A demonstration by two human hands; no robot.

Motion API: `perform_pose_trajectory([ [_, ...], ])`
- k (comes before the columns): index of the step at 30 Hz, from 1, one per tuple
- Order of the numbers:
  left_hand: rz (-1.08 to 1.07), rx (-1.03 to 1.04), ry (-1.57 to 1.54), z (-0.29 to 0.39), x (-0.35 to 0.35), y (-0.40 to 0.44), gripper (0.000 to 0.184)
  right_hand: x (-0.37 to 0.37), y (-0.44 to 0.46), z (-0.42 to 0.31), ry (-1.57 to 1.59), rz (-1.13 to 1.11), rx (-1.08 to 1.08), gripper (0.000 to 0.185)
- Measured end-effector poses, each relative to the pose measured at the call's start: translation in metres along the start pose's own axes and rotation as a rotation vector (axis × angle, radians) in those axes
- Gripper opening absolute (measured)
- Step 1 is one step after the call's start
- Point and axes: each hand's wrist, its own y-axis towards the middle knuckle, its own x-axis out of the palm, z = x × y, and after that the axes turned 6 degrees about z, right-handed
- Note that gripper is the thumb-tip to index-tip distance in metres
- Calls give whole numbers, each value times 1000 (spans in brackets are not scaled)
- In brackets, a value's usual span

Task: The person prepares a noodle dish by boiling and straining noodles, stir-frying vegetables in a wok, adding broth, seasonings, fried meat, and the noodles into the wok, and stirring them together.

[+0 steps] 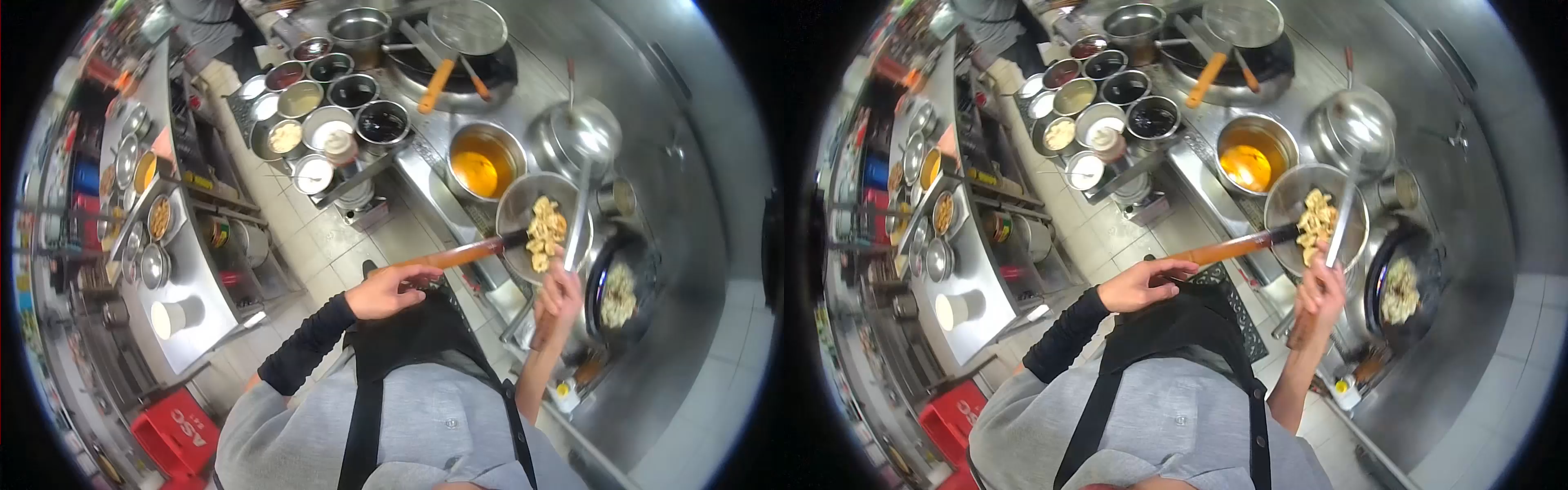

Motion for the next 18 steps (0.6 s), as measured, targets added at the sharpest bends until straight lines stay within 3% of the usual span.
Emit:
perform_pose_trajectory([
  [3,119,19,11,-14,-22,-6,47,79,37,48,-531,-95,33,36],
  [5,236,3,13,-19,-36,-13,46,123,67,84,-871,-219,-54,32],
  [9,459,47,16,-22,-63,-29,46,174,121,158,-1194,-372,-194,31],
  [11,540,90,40,-20,-77,-37,46,196,142,186,-1360,-439,-161,23],
  [14,626,133,-13,-16,-92,-46,43,213,167,229,-1507,-420,-197,15],
  [18,658,134,-26,-13,-107,-55,42,220,176,254,-1505,-393,-180,13],
])
